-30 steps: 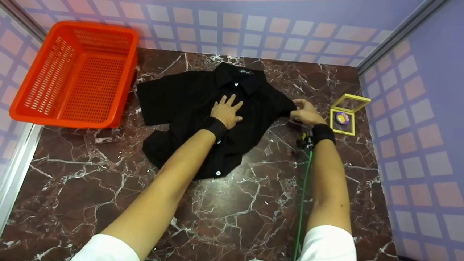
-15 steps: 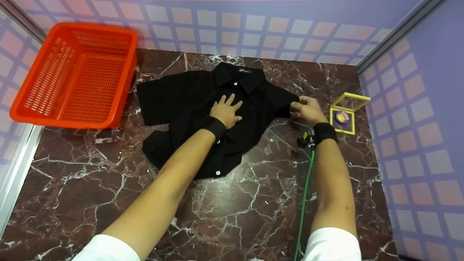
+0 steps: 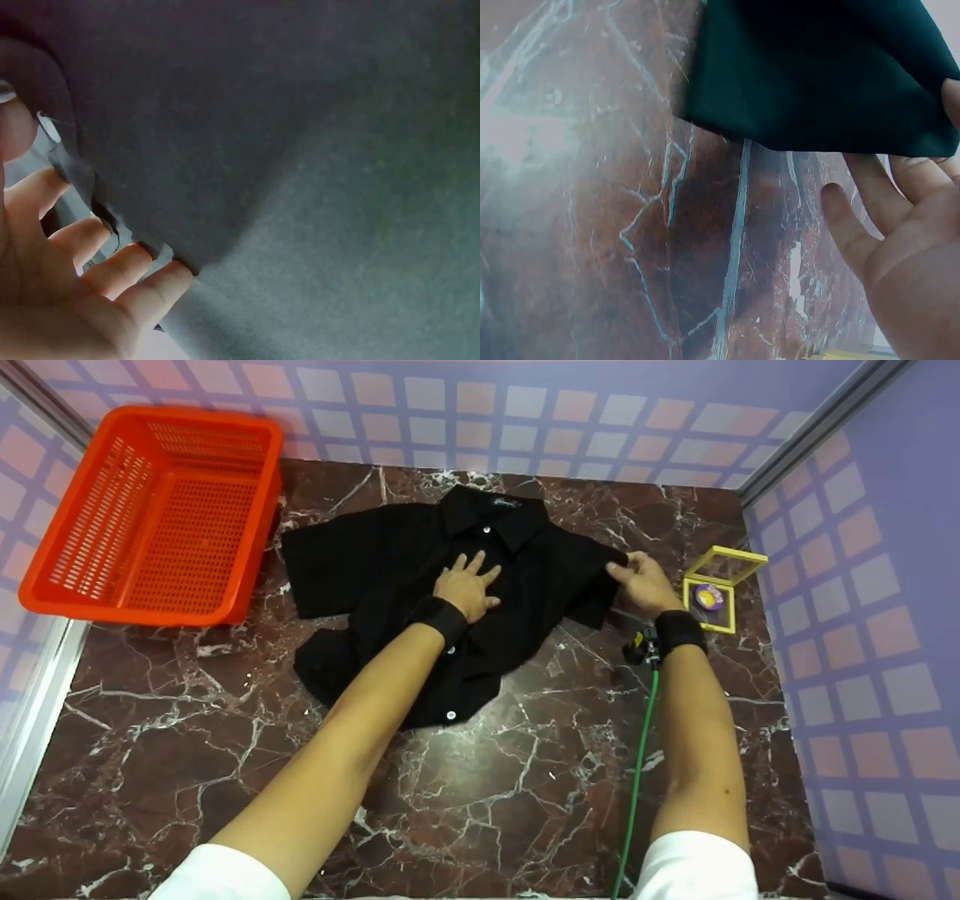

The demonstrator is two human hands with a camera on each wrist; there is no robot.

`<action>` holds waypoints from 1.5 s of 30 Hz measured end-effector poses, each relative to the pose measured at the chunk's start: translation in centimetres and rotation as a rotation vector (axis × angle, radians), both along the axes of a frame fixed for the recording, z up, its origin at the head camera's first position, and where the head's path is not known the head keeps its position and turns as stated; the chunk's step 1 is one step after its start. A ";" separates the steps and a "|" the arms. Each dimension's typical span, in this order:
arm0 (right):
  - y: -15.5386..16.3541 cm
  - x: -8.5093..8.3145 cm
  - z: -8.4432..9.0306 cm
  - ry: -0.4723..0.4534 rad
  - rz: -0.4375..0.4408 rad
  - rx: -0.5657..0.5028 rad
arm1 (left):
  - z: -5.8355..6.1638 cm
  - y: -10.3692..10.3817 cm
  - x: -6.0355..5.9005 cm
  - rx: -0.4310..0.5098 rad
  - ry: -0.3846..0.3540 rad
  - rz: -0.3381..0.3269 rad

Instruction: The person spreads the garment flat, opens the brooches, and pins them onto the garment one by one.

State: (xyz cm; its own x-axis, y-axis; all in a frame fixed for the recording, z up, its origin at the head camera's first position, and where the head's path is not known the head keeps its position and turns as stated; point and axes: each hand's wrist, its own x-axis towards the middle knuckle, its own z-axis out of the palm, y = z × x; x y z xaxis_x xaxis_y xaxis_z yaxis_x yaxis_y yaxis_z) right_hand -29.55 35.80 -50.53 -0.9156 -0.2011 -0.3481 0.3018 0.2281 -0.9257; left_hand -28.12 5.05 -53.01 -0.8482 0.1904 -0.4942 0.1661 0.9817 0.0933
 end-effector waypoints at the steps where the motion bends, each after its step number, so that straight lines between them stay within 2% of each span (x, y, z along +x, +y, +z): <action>1: 0.1 0.0 0.0 -0.029 0.007 0.004 | 0.1 0.0 0.1 -0.001 0.001 -0.003; 4: 0.4 0.1 0.0 -0.071 0.059 0.070 | 0.4 -0.1 0.3 0.002 0.012 -0.002; 8: 1.0 0.4 0.1 0.000 0.160 0.288 | 0.6 -0.2 0.5 0.000 0.034 0.007; 10: 1.4 0.5 0.2 0.016 0.195 0.343 | 0.5 -0.2 0.5 -0.002 0.036 0.006; 16: 2.6 0.9 0.6 -0.069 0.209 0.309 | 0.1 0.0 0.2 0.002 0.024 -0.003; 20: 3.3 1.1 0.8 -0.100 0.236 0.343 | 0.5 0.0 0.5 -0.003 0.033 0.000; 24: 4.1 1.3 0.8 -0.085 0.279 0.430 | 1.2 -0.1 1.0 -0.010 0.054 -0.001; 30: 4.8 1.7 0.9 -0.058 0.328 0.603 | 0.9 -0.2 0.9 0.012 0.047 0.004; 32: 4.9 1.8 0.9 -0.068 0.291 0.596 | 1.0 -0.2 1.0 0.014 0.059 0.005; 34: 5.1 2.0 1.0 -0.071 0.226 0.544 | 1.1 -0.2 1.0 0.014 0.062 0.008; 38: 5.5 2.3 1.2 -0.090 0.082 0.356 | 1.3 -0.2 1.2 0.008 0.065 0.010; 42: 6.2 2.5 1.4 -0.088 0.074 0.283 | 1.4 -0.1 1.3 0.006 0.070 0.007; 45: 6.6 2.6 1.3 -0.027 0.078 0.339 | 1.3 -0.1 1.3 -0.005 0.066 0.002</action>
